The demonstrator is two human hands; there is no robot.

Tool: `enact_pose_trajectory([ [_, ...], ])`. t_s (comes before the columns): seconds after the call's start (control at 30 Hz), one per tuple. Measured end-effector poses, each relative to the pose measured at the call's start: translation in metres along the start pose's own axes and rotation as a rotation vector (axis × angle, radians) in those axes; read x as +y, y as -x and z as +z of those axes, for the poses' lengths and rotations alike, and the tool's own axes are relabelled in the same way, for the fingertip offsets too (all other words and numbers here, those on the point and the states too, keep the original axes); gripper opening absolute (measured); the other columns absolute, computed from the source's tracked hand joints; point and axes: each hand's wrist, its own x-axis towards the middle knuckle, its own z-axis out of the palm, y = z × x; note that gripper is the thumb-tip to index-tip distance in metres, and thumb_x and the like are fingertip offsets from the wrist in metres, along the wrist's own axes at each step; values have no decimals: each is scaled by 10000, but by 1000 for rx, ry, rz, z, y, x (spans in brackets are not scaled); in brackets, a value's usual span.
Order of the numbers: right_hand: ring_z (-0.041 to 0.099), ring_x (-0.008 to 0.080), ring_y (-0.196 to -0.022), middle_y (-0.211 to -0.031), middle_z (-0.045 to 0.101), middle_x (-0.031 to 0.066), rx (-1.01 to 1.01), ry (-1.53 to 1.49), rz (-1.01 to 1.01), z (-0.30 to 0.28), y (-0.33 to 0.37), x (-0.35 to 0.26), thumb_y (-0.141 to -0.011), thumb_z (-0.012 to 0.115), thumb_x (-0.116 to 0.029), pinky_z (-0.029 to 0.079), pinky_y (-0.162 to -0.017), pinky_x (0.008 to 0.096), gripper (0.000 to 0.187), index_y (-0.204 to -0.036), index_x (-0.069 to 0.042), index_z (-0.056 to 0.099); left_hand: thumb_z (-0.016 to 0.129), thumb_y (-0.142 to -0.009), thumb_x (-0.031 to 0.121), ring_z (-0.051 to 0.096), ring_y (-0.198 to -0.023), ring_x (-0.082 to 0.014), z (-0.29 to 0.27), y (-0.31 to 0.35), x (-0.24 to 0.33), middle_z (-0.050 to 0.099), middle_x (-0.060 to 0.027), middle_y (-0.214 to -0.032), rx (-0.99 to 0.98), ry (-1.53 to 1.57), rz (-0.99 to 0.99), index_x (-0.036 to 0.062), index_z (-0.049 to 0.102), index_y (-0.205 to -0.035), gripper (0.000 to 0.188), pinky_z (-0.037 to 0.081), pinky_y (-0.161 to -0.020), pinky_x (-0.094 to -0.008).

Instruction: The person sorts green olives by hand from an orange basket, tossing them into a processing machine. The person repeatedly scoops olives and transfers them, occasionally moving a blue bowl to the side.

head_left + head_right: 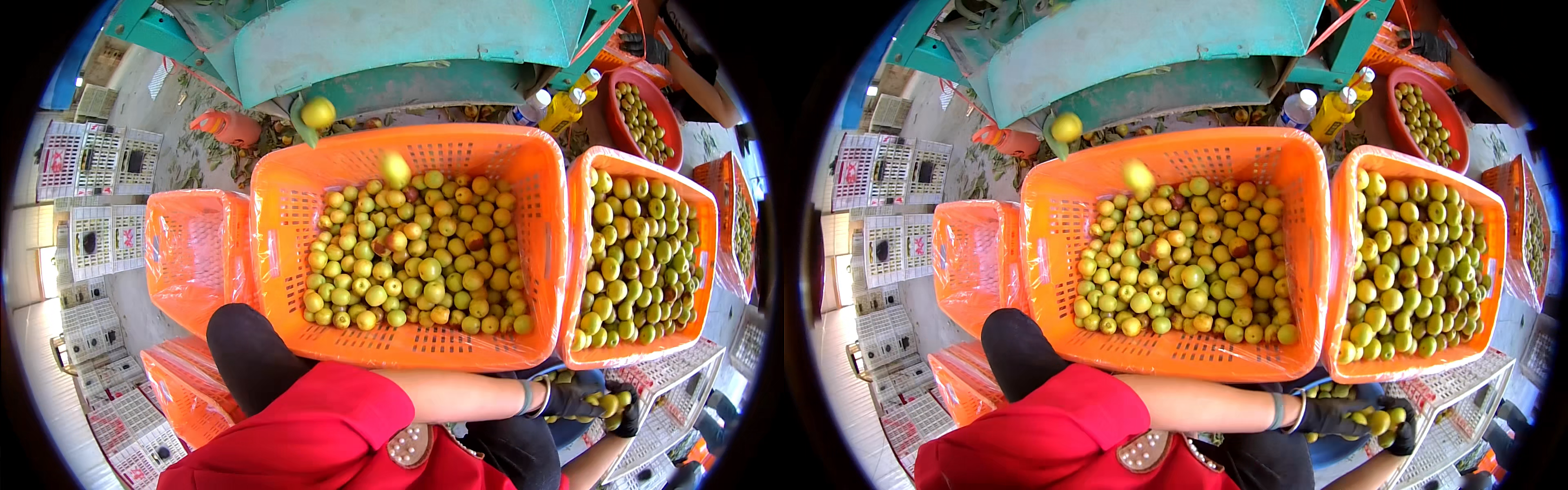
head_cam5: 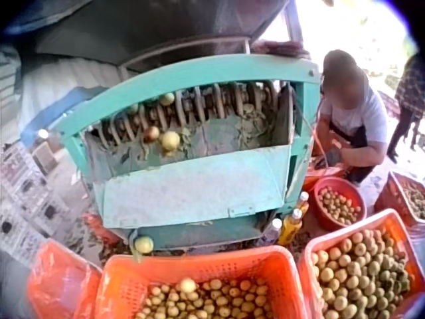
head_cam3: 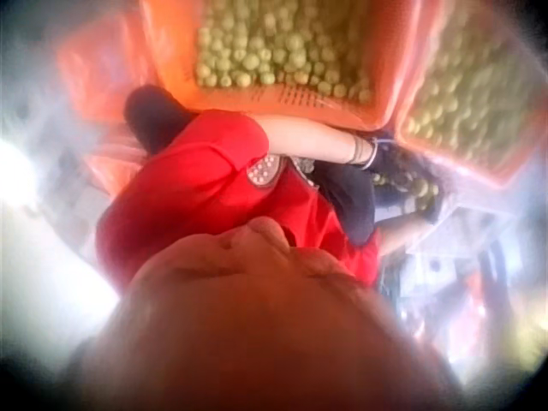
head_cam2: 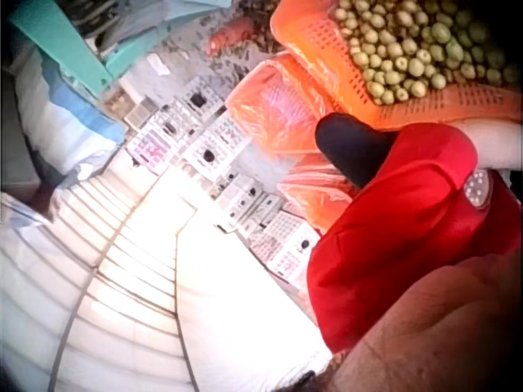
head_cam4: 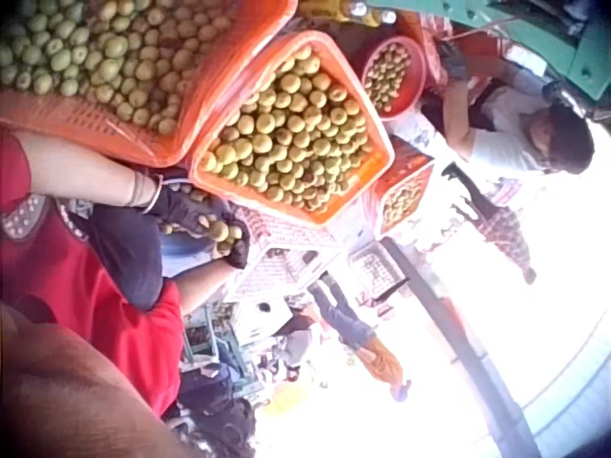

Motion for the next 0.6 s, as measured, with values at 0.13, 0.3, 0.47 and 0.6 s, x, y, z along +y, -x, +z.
enact_pose_trajectory([
  [0.13, 548, 249, -1048, -1150, 582, 104, 75, 591, 256, -47, 8, 72, -891, 501, -354, 438, -930, 390, 412, -1177, -60, 539, 596, -899, 257, 620, -910, -158, -53, 65, 33, 641, -95, -1020, 97, 50, 32, 8, 528, -1212, 405, 488, -829, -303],
  [0.3, 499, 240, -1161, -1238, 555, 70, 215, 227, 206, -163, 34, 165, -938, 438, -267, 345, -1035, 432, 371, -1242, -65, 509, 574, -909, 186, 602, -979, -155, -198, 180, -2, 655, -74, -1043, 963, -37, 46, 3, 639, -1046, 238, 470, -865, -298],
  [0.47, 426, 282, -1149, -1207, 503, 95, 304, 2223, 138, -185, 13, 111, -921, 426, -258, 277, -1029, 449, 293, -1137, -83, 516, 665, -794, 212, 587, -902, -337, -250, 223, -16, 605, -128, -980, 1137, -1270, -131, 82, 580, -1026, 279, 492, -763, -420],
  [0.6, 503, 242, -772, -813, 533, 68, 611, 1575, -420, -101, -44, 28, -866, 530, -202, 408, -762, 354, 127, -817, -85, 519, 666, -749, 192, 574, -869, -328, -253, 232, -5, 592, -102, -950, 958, -1228, -354, 103, 566, -980, 267, 475, -752, -429],
])
